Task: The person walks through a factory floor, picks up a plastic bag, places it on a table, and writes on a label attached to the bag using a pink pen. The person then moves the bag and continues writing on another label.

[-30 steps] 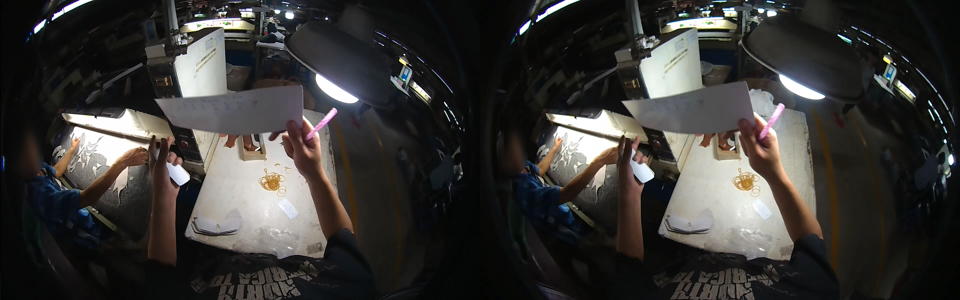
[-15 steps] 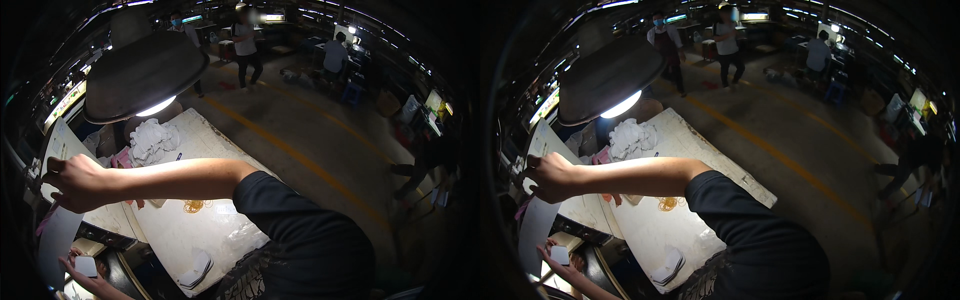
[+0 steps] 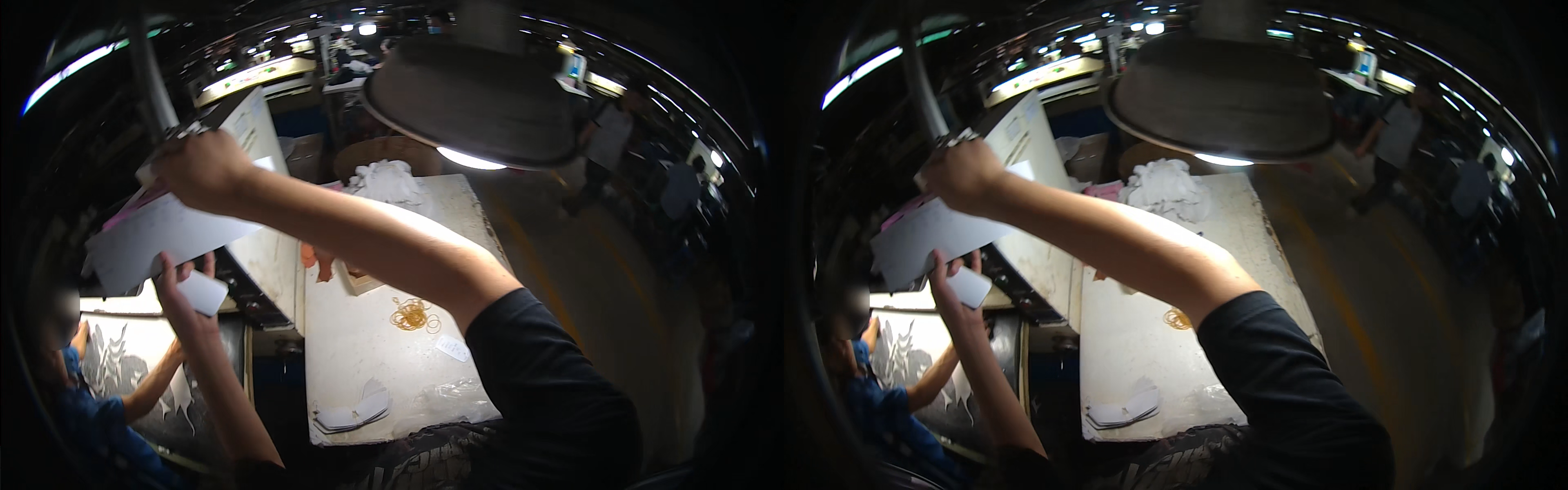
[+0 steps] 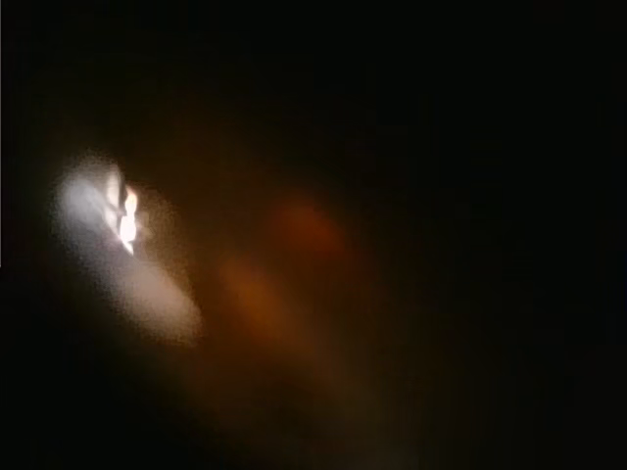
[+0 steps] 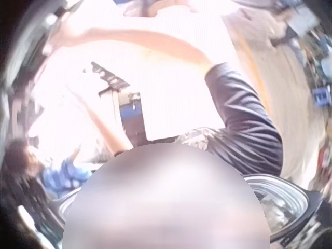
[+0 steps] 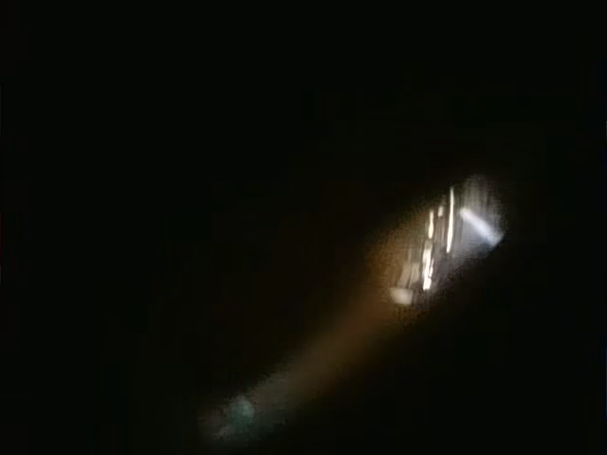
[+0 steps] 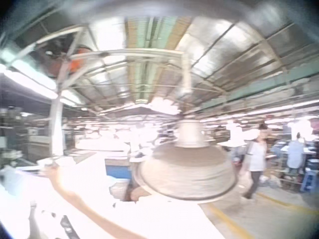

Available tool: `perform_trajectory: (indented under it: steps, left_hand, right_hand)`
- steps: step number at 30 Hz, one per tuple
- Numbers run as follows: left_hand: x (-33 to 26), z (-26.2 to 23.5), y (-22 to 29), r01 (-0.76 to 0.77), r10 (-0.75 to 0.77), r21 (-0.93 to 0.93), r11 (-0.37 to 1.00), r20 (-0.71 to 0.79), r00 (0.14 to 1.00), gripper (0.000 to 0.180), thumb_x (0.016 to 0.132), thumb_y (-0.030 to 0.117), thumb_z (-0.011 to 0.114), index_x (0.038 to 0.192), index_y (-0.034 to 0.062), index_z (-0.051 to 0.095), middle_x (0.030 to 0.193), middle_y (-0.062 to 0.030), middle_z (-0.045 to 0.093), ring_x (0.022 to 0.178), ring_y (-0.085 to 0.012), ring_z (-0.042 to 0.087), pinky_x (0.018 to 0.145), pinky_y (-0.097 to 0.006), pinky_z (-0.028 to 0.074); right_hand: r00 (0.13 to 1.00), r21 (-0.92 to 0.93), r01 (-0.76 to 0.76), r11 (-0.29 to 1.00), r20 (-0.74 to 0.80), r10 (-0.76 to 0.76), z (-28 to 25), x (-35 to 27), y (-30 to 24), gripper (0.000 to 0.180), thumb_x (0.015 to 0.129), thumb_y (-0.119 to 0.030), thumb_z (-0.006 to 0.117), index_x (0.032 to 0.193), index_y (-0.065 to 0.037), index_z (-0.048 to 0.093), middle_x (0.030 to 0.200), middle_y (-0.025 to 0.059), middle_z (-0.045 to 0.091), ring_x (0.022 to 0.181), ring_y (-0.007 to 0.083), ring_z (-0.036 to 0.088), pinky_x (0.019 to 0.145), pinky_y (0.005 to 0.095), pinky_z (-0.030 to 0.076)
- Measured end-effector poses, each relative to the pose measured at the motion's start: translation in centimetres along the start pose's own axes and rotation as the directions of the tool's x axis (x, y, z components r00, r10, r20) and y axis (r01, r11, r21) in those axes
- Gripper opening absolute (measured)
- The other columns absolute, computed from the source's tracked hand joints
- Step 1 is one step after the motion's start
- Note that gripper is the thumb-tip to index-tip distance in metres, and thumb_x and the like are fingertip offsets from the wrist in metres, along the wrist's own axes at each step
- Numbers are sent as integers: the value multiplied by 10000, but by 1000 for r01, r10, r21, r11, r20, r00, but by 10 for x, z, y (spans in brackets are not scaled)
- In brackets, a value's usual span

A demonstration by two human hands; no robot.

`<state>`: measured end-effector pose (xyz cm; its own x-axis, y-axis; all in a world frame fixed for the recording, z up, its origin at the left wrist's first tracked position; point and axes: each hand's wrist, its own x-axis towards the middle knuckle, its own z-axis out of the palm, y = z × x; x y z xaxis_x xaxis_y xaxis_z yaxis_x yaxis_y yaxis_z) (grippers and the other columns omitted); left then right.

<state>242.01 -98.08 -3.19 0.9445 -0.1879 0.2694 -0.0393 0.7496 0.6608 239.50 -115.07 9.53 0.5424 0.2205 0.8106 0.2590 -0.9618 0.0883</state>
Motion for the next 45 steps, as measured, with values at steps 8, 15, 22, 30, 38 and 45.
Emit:
perform_trajectory:
  steps: [8, 15, 22, 30, 38, 45]
  left_hand:
    - [-18, 22, -2, -26, 26, 12, 1000, -7, 1000, 349, 1064, 225, 617, 1343, 77, 468, 948, 8, 481, 752, -45, 461, 1078, -535, 540]
    - [-16, 33, -4, -6, 11, 79, 997, -66, 998, 402, 1054, 205, 615, 1396, 87, 439, 930, -7, 491, 747, -31, 491, 1072, -566, 553]
    - [-7, 29, -10, -36, 38, 68, 997, -28, 999, 336, 1061, 189, 602, 1351, 88, 467, 921, -6, 489, 745, -34, 487, 1062, -569, 560]
    - [-13, 45, -12, -11, 11, 71, 997, 12, 1000, 360, 1075, 242, 607, 1357, 52, 487, 1102, -69, 585, 762, -70, 474, 965, -551, 630]
    - [-138, -29, -101, 247, -567, 668, 702, 314, 762, 382, 1055, 157, 584, 1421, 61, 530, 1235, -96, 666, 797, -51, 558, 677, -274, 592]
    - [-287, -51, -263, -288, -862, 875, 389, 456, 221, 487, 986, 202, 688, 1439, 91, 548, 1250, -181, 649, 1009, -261, 670, 813, -390, 580]
  right_hand:
    - [998, 8, -62, 998, 17, 62, -23, 3, 16, 210, 959, -362, 715, 1085, -218, 802, 868, 31, 776, 804, 233, 761, 690, 406, 608]
    - [976, -71, -194, 978, 85, 199, -15, 19, 6, 136, 942, -321, 720, 1035, -272, 808, 885, -17, 790, 815, 188, 768, 736, 379, 627]
    - [946, -63, -289, 955, 136, 295, -17, 27, 9, 121, 921, -282, 710, 989, -274, 810, 888, -34, 787, 842, 154, 766, 764, 366, 621]
    - [980, -3, -195, 981, -33, 195, -35, -11, -4, 257, 942, -351, 723, 1136, -183, 744, 820, 48, 751, 808, 289, 753, 688, 419, 602]
    - [470, 101, -791, 603, 732, 494, -60, -433, -8, 513, 967, -452, 682, 1269, -38, 660, 1099, 190, 743, 999, 353, 720, 851, 449, 571]
    - [-256, -333, -939, 87, 846, 468, -157, -687, -180, 366, 874, -251, 686, 1185, -59, 698, 1070, 203, 748, 987, 384, 716, 879, 460, 559]
